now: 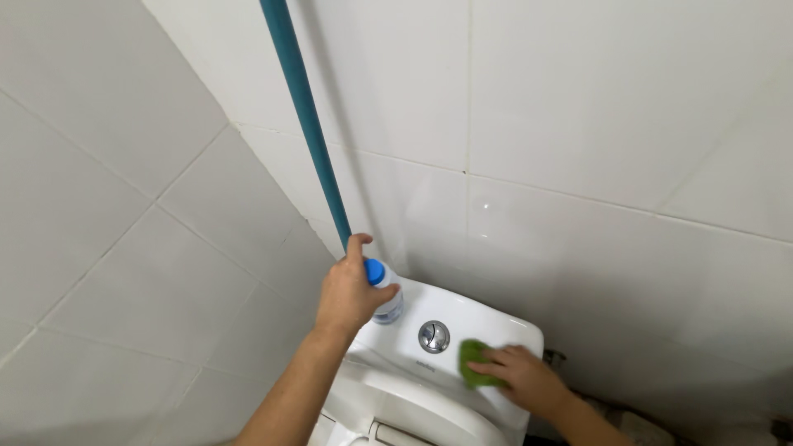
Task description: The person rinses a green cloth under a faucet in a sink and then wipes the top of a toilet tank.
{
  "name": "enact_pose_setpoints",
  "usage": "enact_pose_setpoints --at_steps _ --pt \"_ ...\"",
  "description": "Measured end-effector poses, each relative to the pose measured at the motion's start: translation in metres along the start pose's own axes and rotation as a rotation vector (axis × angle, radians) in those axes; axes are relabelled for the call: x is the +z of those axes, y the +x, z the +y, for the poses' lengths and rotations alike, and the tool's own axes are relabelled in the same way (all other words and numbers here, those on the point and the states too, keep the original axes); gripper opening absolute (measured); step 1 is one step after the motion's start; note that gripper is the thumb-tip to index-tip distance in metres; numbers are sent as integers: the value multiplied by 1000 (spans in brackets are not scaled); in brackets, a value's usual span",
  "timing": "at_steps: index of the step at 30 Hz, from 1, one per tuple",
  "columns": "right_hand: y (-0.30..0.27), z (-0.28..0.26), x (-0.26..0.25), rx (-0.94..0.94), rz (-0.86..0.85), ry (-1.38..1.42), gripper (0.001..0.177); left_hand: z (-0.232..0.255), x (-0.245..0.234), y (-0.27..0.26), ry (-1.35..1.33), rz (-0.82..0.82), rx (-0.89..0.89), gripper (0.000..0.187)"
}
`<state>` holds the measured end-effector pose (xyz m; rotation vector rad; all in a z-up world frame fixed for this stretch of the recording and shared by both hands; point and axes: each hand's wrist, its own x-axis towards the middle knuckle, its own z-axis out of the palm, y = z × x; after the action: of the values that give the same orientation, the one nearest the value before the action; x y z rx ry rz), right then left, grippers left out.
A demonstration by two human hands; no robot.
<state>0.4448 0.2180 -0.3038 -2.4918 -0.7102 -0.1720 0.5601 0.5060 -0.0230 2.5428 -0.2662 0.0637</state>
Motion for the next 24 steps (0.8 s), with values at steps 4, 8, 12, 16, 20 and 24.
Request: enact_pose_setpoints --at_steps 4,8,12,16,20,24 --pt "6 31 -11 189 68 -199 66 -28 11 6 7 7 -38 67" --pt "54 -1 9 487 223 -103 70 -36 25 7 37 34 -28 56" --pt "27 -27 22 125 171 -23 72 -39 28 8 46 31 -36 58" --pt "-10 10 -14 128 64 -64 77 -43 17 7 50 -26 -88 58" --pt "18 11 -10 432 193 -142 71 -45 12 1 61 -27 -134 55" --pt "36 -24 15 355 181 -55 71 -49 13 -1 69 19 -155 53"
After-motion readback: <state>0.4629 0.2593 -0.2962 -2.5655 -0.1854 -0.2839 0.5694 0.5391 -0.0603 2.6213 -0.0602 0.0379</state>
